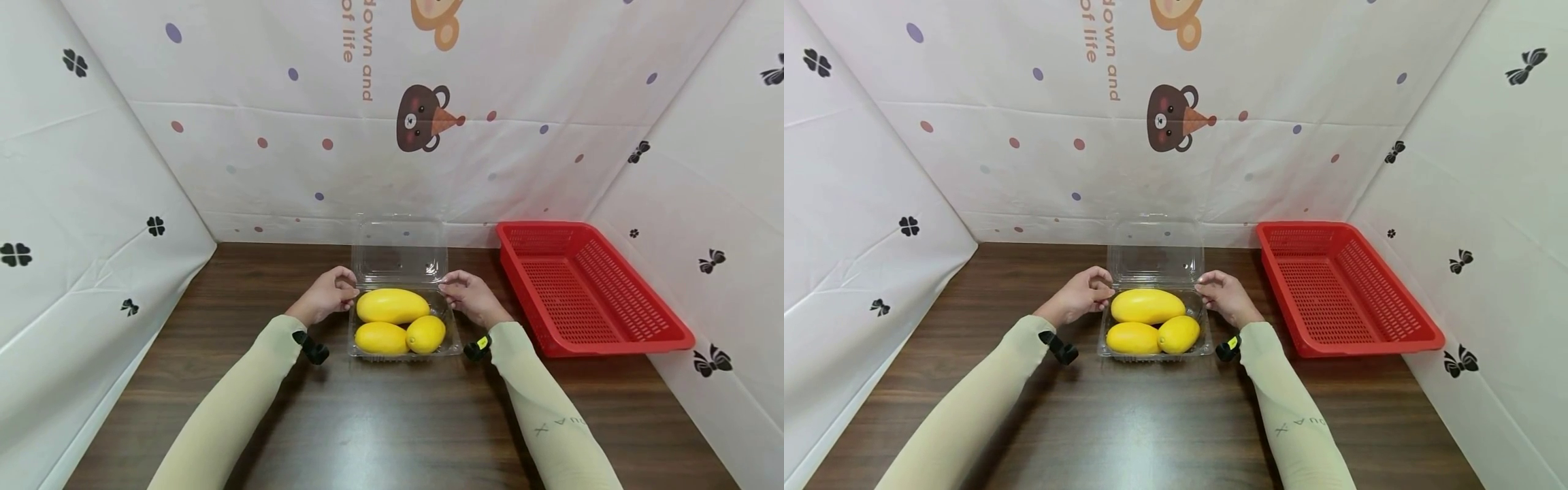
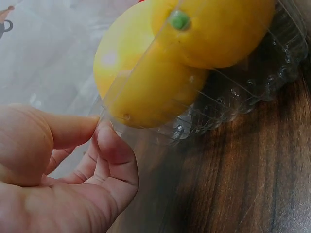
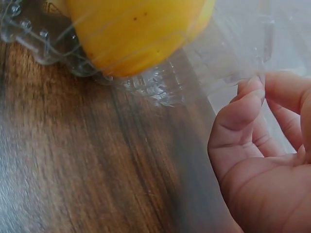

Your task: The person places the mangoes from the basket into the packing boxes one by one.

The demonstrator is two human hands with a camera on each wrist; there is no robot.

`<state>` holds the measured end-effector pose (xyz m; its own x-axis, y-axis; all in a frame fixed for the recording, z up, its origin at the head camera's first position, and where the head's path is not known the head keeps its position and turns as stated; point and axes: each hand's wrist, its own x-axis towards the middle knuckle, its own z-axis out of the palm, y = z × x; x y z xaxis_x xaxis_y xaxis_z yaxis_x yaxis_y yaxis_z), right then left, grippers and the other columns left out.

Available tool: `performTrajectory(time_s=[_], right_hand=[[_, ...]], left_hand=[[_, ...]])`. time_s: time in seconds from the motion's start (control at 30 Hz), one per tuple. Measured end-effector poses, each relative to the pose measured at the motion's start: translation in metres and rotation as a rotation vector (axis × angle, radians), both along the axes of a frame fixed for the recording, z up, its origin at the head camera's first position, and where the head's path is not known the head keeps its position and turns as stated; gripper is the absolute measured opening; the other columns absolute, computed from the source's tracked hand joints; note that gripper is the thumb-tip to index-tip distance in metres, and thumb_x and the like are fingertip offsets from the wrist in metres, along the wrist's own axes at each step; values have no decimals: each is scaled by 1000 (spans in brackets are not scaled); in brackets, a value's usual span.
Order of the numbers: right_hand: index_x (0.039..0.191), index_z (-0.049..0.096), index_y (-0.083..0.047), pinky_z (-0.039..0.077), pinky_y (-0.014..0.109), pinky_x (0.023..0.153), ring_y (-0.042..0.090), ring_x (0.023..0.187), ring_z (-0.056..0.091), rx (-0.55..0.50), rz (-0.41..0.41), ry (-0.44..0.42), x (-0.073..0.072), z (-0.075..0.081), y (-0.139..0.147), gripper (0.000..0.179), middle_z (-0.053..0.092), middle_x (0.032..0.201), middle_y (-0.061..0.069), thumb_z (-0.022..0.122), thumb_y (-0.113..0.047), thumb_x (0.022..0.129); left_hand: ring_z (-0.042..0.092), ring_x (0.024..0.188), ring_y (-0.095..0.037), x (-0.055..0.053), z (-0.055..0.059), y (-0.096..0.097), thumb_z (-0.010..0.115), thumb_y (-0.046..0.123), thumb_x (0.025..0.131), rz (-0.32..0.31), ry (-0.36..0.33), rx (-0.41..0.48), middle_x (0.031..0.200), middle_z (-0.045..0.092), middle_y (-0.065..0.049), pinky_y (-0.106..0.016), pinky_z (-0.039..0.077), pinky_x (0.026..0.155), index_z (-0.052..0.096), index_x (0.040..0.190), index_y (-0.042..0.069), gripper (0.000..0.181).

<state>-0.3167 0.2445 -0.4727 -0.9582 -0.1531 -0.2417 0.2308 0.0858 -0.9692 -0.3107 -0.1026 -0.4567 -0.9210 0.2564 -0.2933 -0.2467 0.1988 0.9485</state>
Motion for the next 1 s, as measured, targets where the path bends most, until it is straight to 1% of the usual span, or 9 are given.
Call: performTrajectory(time_s=[0.13,0.2,0.33,0.43,0.53,0.63,0.8,0.9,1.0], right_hand=[[107,63,-12,55,22,67,14,70,58,-45,22,12,0,-2,2,10,68,87,0,68,-12,98],[107,64,-12,56,23,67,14,70,59,-67,19,9,0,-3,3,10,69,88,1,68,-11,98],[111,62,-9,57,23,68,15,71,59,-95,23,10,-1,-5,4,15,69,89,2,69,-10,98],[114,61,-5,58,23,69,15,72,59,-93,25,10,-1,-6,4,19,69,89,2,69,-11,98],[111,61,-6,58,23,69,16,73,59,-88,20,5,-2,-7,5,17,68,90,3,69,-12,97],[106,63,-9,59,24,69,16,73,59,-96,18,6,-2,-7,5,11,68,90,4,70,-11,97],[101,64,-12,58,22,68,14,71,59,-133,33,7,-3,-8,6,6,67,88,1,66,-7,98],[100,66,-13,55,20,61,13,66,58,-97,20,-4,-2,-8,7,4,68,87,1,68,-11,98],[103,66,-13,53,19,56,11,61,57,-48,5,-22,-1,-6,7,8,68,85,1,71,-16,97]], left_hand=[[58,75,-22,0,0,0,63,3,99,0,-2,16,96,59,-10,-31,56,71,51,123,6,27],[58,74,-22,1,0,0,63,3,99,0,2,13,96,58,-10,-31,56,71,51,123,6,27],[58,75,-22,1,0,0,64,3,99,8,10,9,96,58,-10,-29,56,69,52,123,7,27],[58,75,-22,0,-1,0,64,3,99,9,14,5,96,58,-10,-29,56,69,53,122,7,26],[58,76,-22,1,-1,0,64,4,99,7,13,0,97,57,-10,-29,57,71,54,121,8,25],[58,76,-22,1,-1,0,64,3,99,6,13,0,96,56,-10,-30,57,72,54,119,9,23],[57,75,-22,0,-3,-1,62,2,100,-15,36,11,93,53,-9,-32,56,72,53,118,5,21],[55,74,-22,0,-4,-1,60,2,101,-24,48,14,91,52,-8,-34,55,71,53,117,3,18],[54,72,-22,0,-5,-2,57,0,101,-32,58,15,90,51,-8,-35,53,69,54,116,2,15]])
